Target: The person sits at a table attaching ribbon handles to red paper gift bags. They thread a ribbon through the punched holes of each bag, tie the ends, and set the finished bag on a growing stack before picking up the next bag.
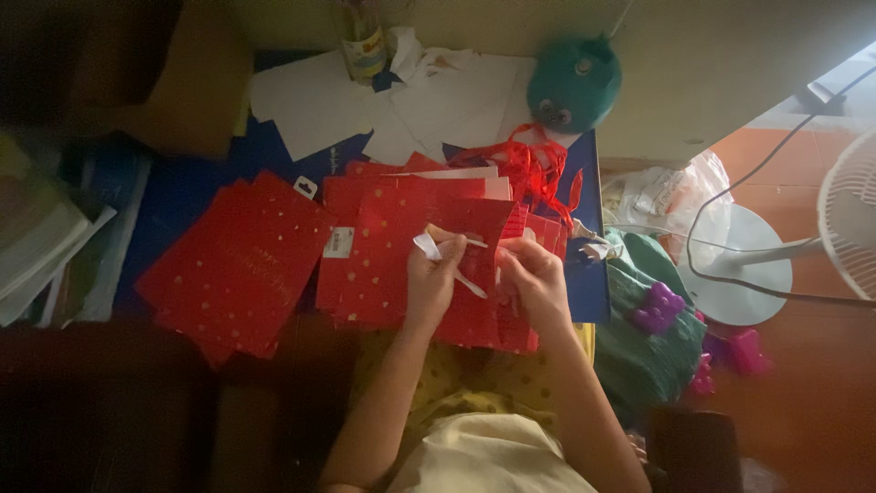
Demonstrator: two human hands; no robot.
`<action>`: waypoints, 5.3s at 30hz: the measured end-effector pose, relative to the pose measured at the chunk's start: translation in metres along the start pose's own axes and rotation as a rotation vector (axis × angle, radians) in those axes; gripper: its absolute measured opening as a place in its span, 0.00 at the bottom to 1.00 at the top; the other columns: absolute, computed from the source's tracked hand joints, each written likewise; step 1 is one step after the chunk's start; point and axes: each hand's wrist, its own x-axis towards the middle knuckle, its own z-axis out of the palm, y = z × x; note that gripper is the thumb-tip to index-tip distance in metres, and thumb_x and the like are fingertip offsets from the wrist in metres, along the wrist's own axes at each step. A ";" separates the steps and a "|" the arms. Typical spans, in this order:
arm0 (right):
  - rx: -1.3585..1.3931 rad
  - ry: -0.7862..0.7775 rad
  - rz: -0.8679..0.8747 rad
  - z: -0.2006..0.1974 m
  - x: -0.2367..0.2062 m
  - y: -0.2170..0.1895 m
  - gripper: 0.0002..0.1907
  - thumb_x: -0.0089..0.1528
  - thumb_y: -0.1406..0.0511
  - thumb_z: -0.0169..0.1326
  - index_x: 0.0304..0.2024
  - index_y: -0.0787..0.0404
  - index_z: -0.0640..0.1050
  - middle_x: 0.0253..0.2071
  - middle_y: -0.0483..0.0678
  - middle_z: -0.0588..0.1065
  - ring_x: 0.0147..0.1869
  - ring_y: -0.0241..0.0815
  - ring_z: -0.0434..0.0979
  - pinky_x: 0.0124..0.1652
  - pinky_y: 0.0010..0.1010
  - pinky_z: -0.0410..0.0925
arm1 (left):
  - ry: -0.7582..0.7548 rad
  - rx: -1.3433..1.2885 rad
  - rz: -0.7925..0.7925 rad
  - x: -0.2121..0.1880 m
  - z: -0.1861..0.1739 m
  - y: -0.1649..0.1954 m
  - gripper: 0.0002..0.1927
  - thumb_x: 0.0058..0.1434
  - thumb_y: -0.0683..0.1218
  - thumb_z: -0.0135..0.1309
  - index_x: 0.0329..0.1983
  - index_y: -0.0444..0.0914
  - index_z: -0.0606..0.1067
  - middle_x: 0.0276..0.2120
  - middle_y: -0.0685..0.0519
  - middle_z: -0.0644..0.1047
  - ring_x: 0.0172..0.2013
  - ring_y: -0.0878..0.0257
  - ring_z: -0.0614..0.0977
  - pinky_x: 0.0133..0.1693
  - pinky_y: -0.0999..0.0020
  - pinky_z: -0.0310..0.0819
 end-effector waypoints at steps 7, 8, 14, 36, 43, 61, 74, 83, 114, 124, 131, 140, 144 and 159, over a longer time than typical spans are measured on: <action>-0.007 0.057 -0.002 0.004 0.001 0.002 0.09 0.67 0.67 0.54 0.45 0.67 0.80 0.21 0.41 0.71 0.22 0.29 0.68 0.21 0.24 0.60 | -0.029 -0.049 0.016 0.002 -0.004 -0.001 0.10 0.75 0.49 0.49 0.42 0.38 0.69 0.35 0.53 0.77 0.39 0.65 0.78 0.45 0.69 0.74; -0.011 0.065 -0.025 0.005 0.001 0.003 0.10 0.69 0.67 0.54 0.46 0.67 0.81 0.22 0.40 0.71 0.23 0.28 0.68 0.23 0.23 0.61 | -0.069 -0.131 0.022 0.002 -0.004 0.000 0.10 0.74 0.50 0.49 0.42 0.38 0.69 0.36 0.53 0.79 0.41 0.65 0.81 0.47 0.69 0.76; 0.002 0.051 -0.130 0.004 0.000 0.004 0.10 0.70 0.67 0.54 0.50 0.67 0.80 0.32 0.38 0.74 0.32 0.26 0.68 0.33 0.20 0.63 | -0.097 -0.038 0.038 0.001 -0.001 -0.001 0.09 0.74 0.48 0.50 0.43 0.37 0.70 0.36 0.54 0.77 0.39 0.66 0.78 0.45 0.70 0.73; 0.143 0.073 -0.037 -0.005 0.010 0.013 0.07 0.70 0.65 0.54 0.45 0.62 0.77 0.32 0.39 0.73 0.35 0.26 0.71 0.34 0.19 0.65 | -0.121 0.364 0.105 -0.005 0.008 0.006 0.11 0.63 0.42 0.61 0.47 0.35 0.77 0.38 0.54 0.75 0.37 0.64 0.80 0.37 0.66 0.77; 0.245 0.049 0.013 -0.006 0.009 0.013 0.04 0.68 0.69 0.52 0.43 0.61 0.77 0.31 0.40 0.74 0.28 0.26 0.71 0.25 0.19 0.63 | -0.088 0.396 0.024 -0.006 0.007 0.000 0.07 0.69 0.44 0.58 0.43 0.35 0.76 0.31 0.53 0.77 0.32 0.67 0.79 0.33 0.70 0.74; -0.154 0.079 -0.109 0.008 0.001 0.006 0.04 0.65 0.73 0.56 0.42 0.65 0.80 0.34 0.40 0.76 0.35 0.25 0.73 0.33 0.20 0.66 | -0.097 0.595 0.306 -0.012 0.005 -0.001 0.08 0.64 0.35 0.54 0.46 0.33 0.72 0.37 0.44 0.77 0.37 0.50 0.82 0.39 0.59 0.75; -0.329 0.158 -0.103 0.013 0.000 -0.003 0.04 0.63 0.71 0.58 0.41 0.64 0.80 0.33 0.39 0.78 0.39 0.25 0.77 0.36 0.20 0.68 | -0.095 0.498 0.292 -0.007 0.003 -0.001 0.11 0.63 0.37 0.57 0.49 0.33 0.75 0.38 0.47 0.81 0.39 0.61 0.85 0.38 0.67 0.78; -0.335 0.159 -0.112 0.016 -0.001 -0.007 0.03 0.63 0.73 0.56 0.41 0.66 0.78 0.36 0.40 0.73 0.41 0.29 0.77 0.38 0.22 0.68 | -0.086 0.516 0.236 -0.010 0.003 0.000 0.06 0.65 0.39 0.56 0.44 0.33 0.77 0.31 0.50 0.80 0.31 0.66 0.82 0.32 0.69 0.75; -0.212 0.091 -0.218 -0.010 -0.001 0.006 0.11 0.72 0.71 0.49 0.54 0.68 0.78 0.44 0.45 0.78 0.48 0.29 0.75 0.47 0.22 0.70 | -0.346 1.024 0.425 -0.019 0.015 0.034 0.27 0.48 0.63 0.68 0.33 0.38 0.72 0.37 0.46 0.75 0.45 0.46 0.76 0.56 0.47 0.65; -0.650 0.040 -0.341 0.003 -0.047 -0.033 0.14 0.61 0.74 0.56 0.48 0.62 0.82 0.41 0.50 0.79 0.45 0.42 0.81 0.42 0.33 0.71 | -0.262 0.697 0.339 -0.021 0.003 0.026 0.11 0.59 0.45 0.61 0.40 0.36 0.72 0.37 0.49 0.78 0.47 0.50 0.77 0.55 0.55 0.68; -0.839 0.076 -0.573 0.016 -0.052 -0.033 0.11 0.56 0.72 0.62 0.41 0.61 0.81 0.40 0.50 0.79 0.47 0.51 0.78 0.45 0.37 0.72 | -0.216 0.428 0.188 -0.023 -0.001 0.022 0.09 0.63 0.40 0.60 0.42 0.34 0.72 0.37 0.49 0.78 0.37 0.63 0.83 0.42 0.69 0.79; -0.429 0.174 -0.284 -0.002 -0.047 -0.002 0.08 0.63 0.75 0.57 0.43 0.62 0.81 0.38 0.50 0.78 0.42 0.41 0.78 0.44 0.29 0.70 | -0.207 0.484 0.219 -0.024 -0.001 0.023 0.07 0.63 0.42 0.60 0.39 0.35 0.74 0.34 0.50 0.79 0.36 0.61 0.82 0.40 0.65 0.77; -0.069 0.172 -0.221 -0.007 -0.045 -0.004 0.15 0.65 0.74 0.54 0.54 0.57 0.77 0.43 0.44 0.77 0.49 0.34 0.76 0.50 0.24 0.71 | -0.228 0.535 0.231 -0.023 -0.001 0.024 0.08 0.62 0.44 0.60 0.38 0.36 0.74 0.34 0.50 0.78 0.36 0.60 0.81 0.39 0.64 0.76; -0.679 0.187 -0.616 0.005 -0.048 0.000 0.08 0.58 0.78 0.54 0.35 0.62 0.77 0.43 0.51 0.77 0.51 0.50 0.78 0.51 0.36 0.70 | -0.226 0.591 0.213 -0.025 0.000 0.023 0.09 0.62 0.46 0.59 0.36 0.36 0.74 0.33 0.49 0.77 0.36 0.55 0.81 0.40 0.61 0.76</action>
